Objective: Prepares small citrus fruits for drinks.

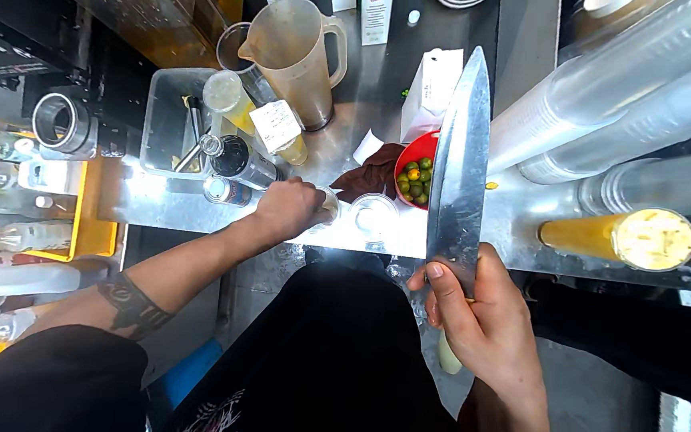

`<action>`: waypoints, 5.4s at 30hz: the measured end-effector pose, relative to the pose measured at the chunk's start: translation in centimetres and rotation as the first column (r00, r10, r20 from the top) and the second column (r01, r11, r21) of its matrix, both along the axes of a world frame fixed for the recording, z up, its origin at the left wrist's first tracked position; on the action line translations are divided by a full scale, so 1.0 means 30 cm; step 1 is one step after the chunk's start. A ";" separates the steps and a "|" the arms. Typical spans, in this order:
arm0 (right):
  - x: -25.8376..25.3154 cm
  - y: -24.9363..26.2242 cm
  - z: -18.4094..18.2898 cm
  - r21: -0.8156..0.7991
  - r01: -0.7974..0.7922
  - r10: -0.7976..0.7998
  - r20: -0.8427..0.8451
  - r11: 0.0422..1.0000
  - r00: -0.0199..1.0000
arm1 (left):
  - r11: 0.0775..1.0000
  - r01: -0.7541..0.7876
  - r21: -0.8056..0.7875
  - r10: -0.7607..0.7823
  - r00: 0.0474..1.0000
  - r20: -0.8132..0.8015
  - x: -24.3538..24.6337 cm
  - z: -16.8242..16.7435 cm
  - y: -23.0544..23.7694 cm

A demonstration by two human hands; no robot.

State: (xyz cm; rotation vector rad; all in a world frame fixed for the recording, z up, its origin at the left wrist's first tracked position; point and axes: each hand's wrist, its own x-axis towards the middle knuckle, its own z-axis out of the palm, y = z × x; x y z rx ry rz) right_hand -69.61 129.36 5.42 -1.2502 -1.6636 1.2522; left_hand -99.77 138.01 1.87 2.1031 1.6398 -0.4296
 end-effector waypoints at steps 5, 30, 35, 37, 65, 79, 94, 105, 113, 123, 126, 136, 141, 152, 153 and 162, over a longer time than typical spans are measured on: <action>0.001 0.002 0.000 -0.024 -0.005 0.005 -0.003 1.000 1.000 | 0.724 -0.413 -0.553 0.651 0.674 0.349 -0.067 0.049 0.007; -0.223 0.035 -0.018 -0.142 -0.257 0.287 0.269 0.956 0.919 | 0.625 -0.024 -0.780 0.644 -0.549 0.533 -0.056 -0.073 -0.227; -0.249 0.034 -0.018 -0.133 -0.259 0.288 0.302 0.957 0.908 | 0.620 -0.061 -0.782 0.636 -0.544 0.547 -0.052 -0.067 -0.230; -0.254 0.034 -0.019 -0.127 -0.258 0.286 0.307 0.958 0.908 | 0.650 -0.042 -0.758 0.625 -0.538 0.566 -0.053 -0.058 -0.229; -0.286 0.036 0.029 -0.124 -0.298 0.322 0.271 0.946 0.907 | 0.733 -0.102 -0.672 0.453 -0.664 0.595 0.035 -0.062 -0.246; -0.327 0.037 0.051 0.039 -0.255 0.229 0.326 0.966 0.917 | 0.820 -0.276 -0.502 0.319 -0.508 0.800 0.025 -0.013 -0.219; -0.378 0.114 0.056 -0.027 -0.239 0.241 0.152 0.971 0.959 | 0.830 -0.324 -0.454 0.327 -0.376 0.867 0.010 0.022 -0.222; -0.266 0.111 0.036 -0.126 -0.196 0.200 0.020 0.972 0.980 | 0.866 -0.403 -0.294 0.340 0.046 0.939 -0.086 0.035 -0.210; -0.060 0.054 0.016 -0.083 -0.010 0.012 0.027 0.996 1.000 | 0.982 0.019 0.190 -0.066 0.968 0.241 -0.113 -0.038 -0.101; 0.025 -0.030 -0.060 -0.114 0.053 -0.062 -0.077 0.992 0.995 | 0.945 0.326 -0.020 -0.326 0.934 -0.144 0.008 -0.054 -0.005; 0.066 -0.031 -0.064 -0.109 0.087 -0.094 -0.070 0.990 0.993 | 0.947 0.320 -0.036 -0.321 0.929 -0.184 0.026 -0.062 0.001; 0.089 -0.018 -0.071 -0.093 0.081 -0.089 -0.079 0.992 0.993 | 0.952 0.305 0.004 -0.298 0.934 -0.199 0.035 -0.095 -0.014; 0.076 -0.010 -0.066 -0.094 0.060 -0.067 -0.080 0.994 0.995 | 0.949 0.315 0.018 -0.306 0.933 -0.189 0.017 -0.100 -0.012; 0.055 -0.015 -0.061 -0.082 0.064 -0.070 -0.079 0.995 0.994 | 0.952 0.304 0.019 -0.298 0.943 -0.150 0.008 -0.095 -0.006; 0.054 -0.016 -0.061 -0.083 0.065 -0.072 -0.080 0.994 0.994 | 0.958 0.286 -0.002 -0.282 0.944 -0.172 0.015 -0.086 -0.003; 0.044 -0.018 -0.054 -0.095 0.050 -0.057 -0.075 0.994 0.996 | 0.988 0.080 -0.131 -0.111 0.962 -0.249 0.002 0.037 0.036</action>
